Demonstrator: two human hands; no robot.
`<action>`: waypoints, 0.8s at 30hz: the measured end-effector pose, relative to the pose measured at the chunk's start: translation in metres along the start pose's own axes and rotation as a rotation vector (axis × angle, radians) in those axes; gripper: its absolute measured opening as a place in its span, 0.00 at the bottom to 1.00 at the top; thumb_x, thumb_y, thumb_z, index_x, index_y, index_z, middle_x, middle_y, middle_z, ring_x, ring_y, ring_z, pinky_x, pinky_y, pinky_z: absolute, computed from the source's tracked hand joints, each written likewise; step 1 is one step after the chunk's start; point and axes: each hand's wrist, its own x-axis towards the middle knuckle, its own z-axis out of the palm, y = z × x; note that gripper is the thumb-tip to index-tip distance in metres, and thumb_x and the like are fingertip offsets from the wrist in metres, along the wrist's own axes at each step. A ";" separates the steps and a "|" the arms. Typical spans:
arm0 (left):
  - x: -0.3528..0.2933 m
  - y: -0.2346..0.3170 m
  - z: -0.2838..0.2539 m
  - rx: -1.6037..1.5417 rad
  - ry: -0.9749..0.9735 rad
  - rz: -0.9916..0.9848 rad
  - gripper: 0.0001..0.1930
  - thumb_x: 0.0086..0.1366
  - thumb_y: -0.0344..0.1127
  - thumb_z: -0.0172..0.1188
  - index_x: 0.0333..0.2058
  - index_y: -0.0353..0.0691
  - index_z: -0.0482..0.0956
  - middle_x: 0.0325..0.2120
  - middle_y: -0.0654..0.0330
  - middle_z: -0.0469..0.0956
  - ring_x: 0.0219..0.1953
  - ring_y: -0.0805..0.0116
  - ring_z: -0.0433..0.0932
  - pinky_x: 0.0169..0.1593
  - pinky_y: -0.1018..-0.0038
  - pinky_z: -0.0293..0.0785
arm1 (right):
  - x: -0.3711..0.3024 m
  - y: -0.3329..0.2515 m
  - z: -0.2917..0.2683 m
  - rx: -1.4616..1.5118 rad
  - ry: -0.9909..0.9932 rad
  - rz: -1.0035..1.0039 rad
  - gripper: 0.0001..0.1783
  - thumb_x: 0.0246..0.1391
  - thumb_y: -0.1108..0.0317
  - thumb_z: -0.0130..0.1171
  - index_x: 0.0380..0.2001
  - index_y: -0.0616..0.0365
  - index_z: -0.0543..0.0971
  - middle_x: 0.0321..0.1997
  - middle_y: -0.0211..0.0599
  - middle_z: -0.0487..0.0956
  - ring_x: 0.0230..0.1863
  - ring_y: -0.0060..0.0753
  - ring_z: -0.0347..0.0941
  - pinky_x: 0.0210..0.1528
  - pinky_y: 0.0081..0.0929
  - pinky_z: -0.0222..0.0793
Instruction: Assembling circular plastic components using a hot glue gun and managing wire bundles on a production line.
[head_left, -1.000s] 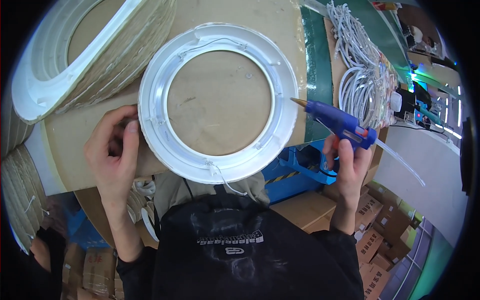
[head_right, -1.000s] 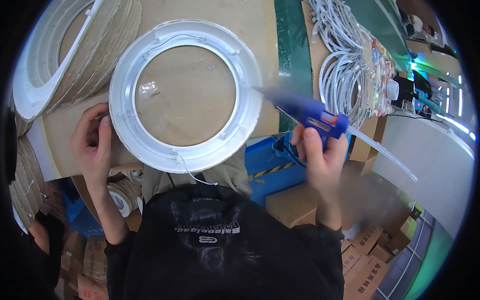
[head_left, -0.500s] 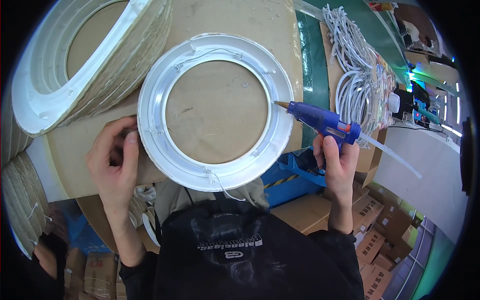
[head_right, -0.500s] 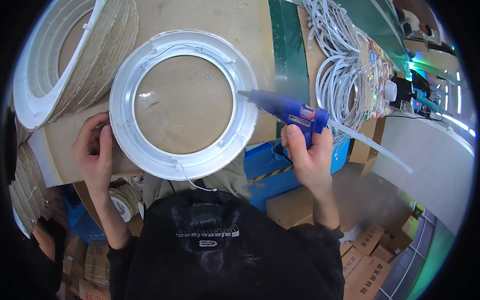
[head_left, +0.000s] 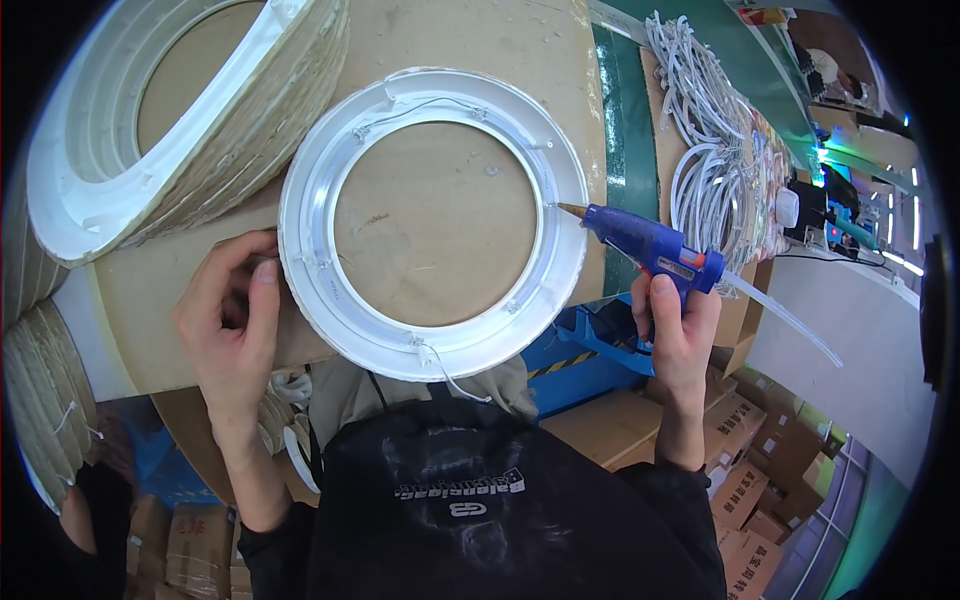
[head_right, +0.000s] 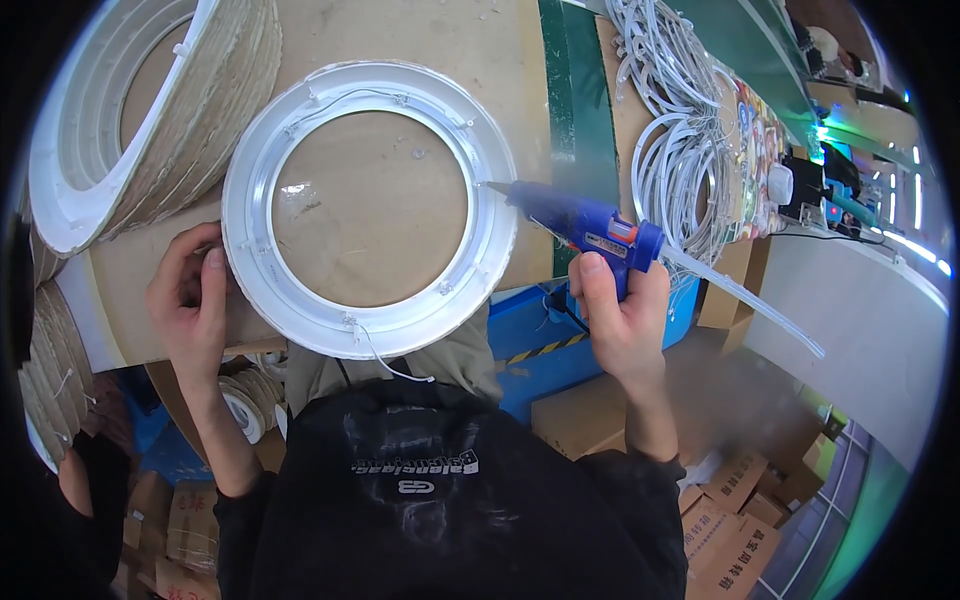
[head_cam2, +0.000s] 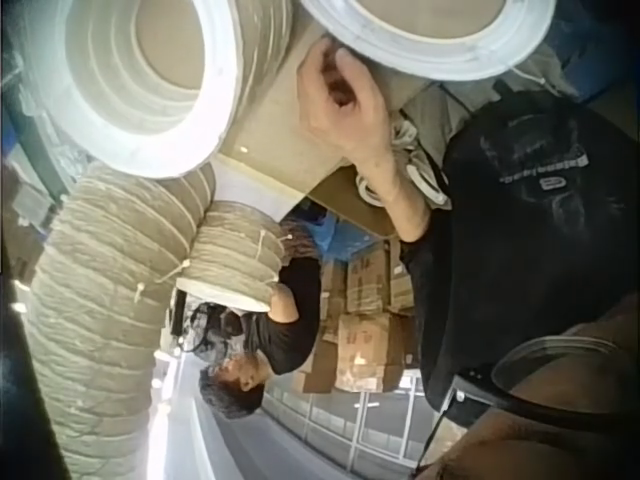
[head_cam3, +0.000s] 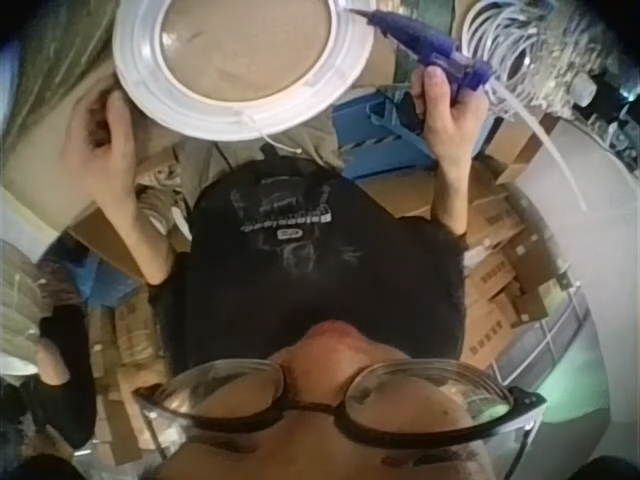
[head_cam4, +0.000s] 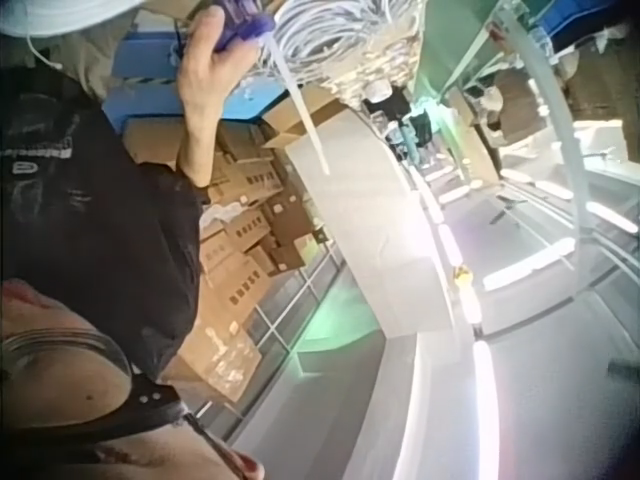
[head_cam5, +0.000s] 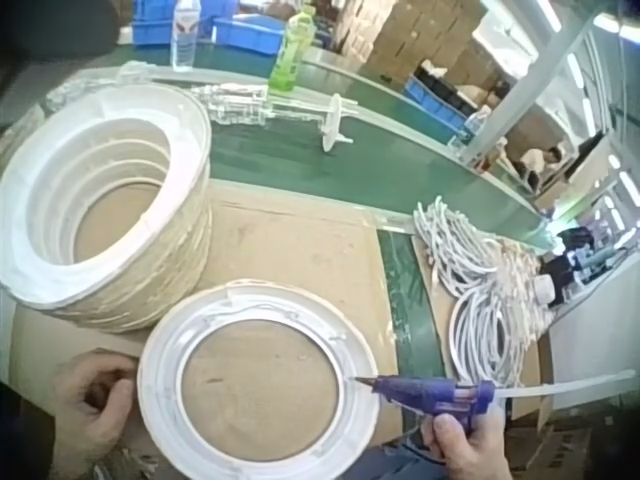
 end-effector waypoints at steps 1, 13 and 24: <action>0.000 0.000 0.000 -0.015 0.000 -0.001 0.09 0.64 0.25 0.61 0.43 0.35 0.82 0.30 0.66 0.81 0.23 0.85 0.70 0.22 0.85 0.59 | 0.000 0.001 0.000 -0.004 0.007 -0.010 0.10 0.69 0.66 0.48 0.44 0.62 0.72 0.22 0.29 0.72 0.18 0.13 0.61 0.20 0.14 0.55; 0.001 0.002 0.001 0.007 0.001 0.001 0.09 0.64 0.24 0.60 0.43 0.35 0.82 0.29 0.67 0.80 0.23 0.85 0.70 0.22 0.85 0.58 | 0.000 -0.012 0.007 -0.076 0.051 -0.051 0.14 0.68 0.66 0.49 0.49 0.65 0.73 0.28 0.33 0.78 0.18 0.13 0.61 0.21 0.13 0.57; 0.002 0.003 -0.002 -0.020 -0.013 -0.019 0.09 0.63 0.24 0.60 0.42 0.35 0.82 0.29 0.65 0.81 0.22 0.84 0.71 0.22 0.84 0.60 | 0.045 -0.032 0.008 0.066 -0.063 -0.062 0.19 0.69 0.61 0.47 0.50 0.68 0.75 0.31 0.37 0.80 0.18 0.13 0.66 0.19 0.13 0.57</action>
